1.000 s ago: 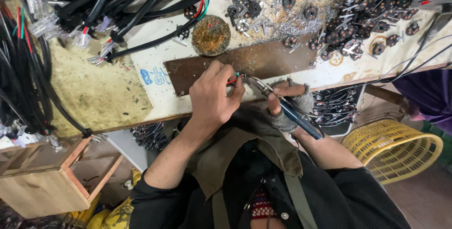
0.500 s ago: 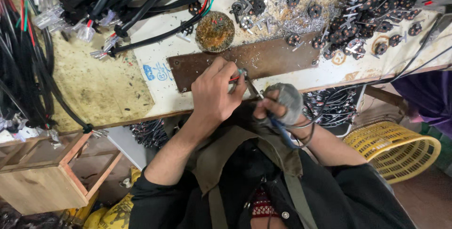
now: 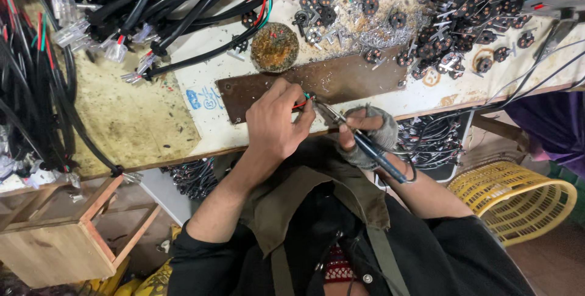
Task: The person solders exposed wire ends to small black circular components using a soldering iron and solder wire. The person repeatedly picks up components, applies solder to each terminal, and places the finished units on the workbench.
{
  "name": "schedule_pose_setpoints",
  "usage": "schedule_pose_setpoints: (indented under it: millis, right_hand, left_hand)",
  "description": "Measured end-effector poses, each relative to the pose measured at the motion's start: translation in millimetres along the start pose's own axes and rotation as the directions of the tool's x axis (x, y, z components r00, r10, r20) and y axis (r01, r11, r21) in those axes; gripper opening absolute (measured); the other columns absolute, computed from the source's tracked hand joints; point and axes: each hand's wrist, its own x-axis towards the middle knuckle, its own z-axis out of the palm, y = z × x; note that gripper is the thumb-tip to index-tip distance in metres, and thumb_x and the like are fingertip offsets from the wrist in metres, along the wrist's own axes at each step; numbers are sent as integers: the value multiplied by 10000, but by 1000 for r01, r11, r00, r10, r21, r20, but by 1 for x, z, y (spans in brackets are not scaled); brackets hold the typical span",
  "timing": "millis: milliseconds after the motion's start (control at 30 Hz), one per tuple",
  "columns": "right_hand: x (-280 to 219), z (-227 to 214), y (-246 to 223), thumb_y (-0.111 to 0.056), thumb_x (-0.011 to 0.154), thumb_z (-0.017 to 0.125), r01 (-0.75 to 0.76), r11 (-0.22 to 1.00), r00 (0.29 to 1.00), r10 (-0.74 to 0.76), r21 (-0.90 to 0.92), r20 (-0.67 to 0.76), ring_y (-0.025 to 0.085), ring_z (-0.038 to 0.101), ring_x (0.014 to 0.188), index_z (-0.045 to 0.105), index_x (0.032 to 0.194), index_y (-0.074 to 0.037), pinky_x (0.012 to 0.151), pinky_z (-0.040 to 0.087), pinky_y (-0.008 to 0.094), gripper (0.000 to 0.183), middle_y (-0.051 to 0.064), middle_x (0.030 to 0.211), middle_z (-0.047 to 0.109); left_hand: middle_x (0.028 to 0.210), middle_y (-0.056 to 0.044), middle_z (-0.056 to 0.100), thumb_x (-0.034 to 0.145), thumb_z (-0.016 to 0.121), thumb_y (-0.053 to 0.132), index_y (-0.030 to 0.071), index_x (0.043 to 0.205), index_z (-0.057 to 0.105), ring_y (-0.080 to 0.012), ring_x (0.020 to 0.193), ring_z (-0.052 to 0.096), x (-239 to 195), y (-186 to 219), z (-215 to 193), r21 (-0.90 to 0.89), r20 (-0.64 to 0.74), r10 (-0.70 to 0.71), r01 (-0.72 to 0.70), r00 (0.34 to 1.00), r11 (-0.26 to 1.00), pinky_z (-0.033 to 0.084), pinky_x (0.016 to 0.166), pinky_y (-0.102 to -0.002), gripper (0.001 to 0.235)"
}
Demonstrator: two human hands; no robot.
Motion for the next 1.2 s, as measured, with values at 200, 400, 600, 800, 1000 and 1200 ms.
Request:
schedule_pose_setpoints:
  millis: [200, 400, 600, 800, 1000, 1200]
  right_hand:
    - [-17, -1, 14, -65, 926, 708, 206, 971, 979, -205, -125, 24, 117, 545, 566, 559, 1065, -68, 519, 433, 289, 204, 16, 666, 569]
    - [8, -11, -10, -35, 968, 691, -8, 997, 995, 0, 76, 103, 139, 595, 743, 500, 1135, -54, 662, 496, 294, 254, 67, 861, 609]
    - [107, -56, -29, -35, 994, 646, -75, 995, 893, 98, -68, 438, 164, 673, 847, 588, 1078, -110, 670, 552, 312, 127, 65, 981, 675]
    - [127, -68, -33, 8, 941, 715, 320, 783, 898, -70, -533, 435, 244, 684, 883, 592, 1082, -106, 737, 550, 366, 220, 82, 931, 655]
    - [78, -6, -25, 51, 909, 809, -252, 898, 968, 232, 360, 99, 158, 716, 961, 434, 1198, -119, 800, 622, 294, 504, 48, 1039, 645]
    - [39, 21, -17, 71, 935, 791, -407, 900, 913, 401, 154, 68, 110, 679, 926, 369, 1182, -94, 818, 590, 249, 516, 107, 1096, 677]
  left_hand:
    - [851, -79, 593, 856, 763, 179, 82, 829, 610, -336, 724, 646, 0, 0, 0, 3, -3, -6, 6, 1000, 1000, 492, 610, -460, 183]
    - [863, -90, 586, 874, 756, 177, 73, 838, 605, -345, 745, 642, -1, -2, -2, -25, -11, 12, -13, 1000, 1000, 488, 619, -463, 187]
    - [836, -81, 593, 866, 746, 192, 78, 814, 604, -342, 724, 634, -1, -3, 0, -33, -17, 17, -17, 1000, 999, 476, 600, -463, 190]
    - [809, -66, 591, 856, 750, 196, 94, 784, 609, -313, 680, 631, 0, -1, 3, -9, -48, -17, 16, 999, 1000, 480, 580, -446, 188]
    - [851, -80, 587, 865, 753, 193, 86, 803, 603, -321, 726, 637, -2, -4, 1, -18, -38, 22, -23, 999, 1000, 478, 599, -455, 194]
    - [851, -82, 584, 851, 754, 186, 68, 834, 599, -331, 731, 637, -3, -4, 0, -24, -39, 34, -35, 999, 999, 483, 596, -459, 196]
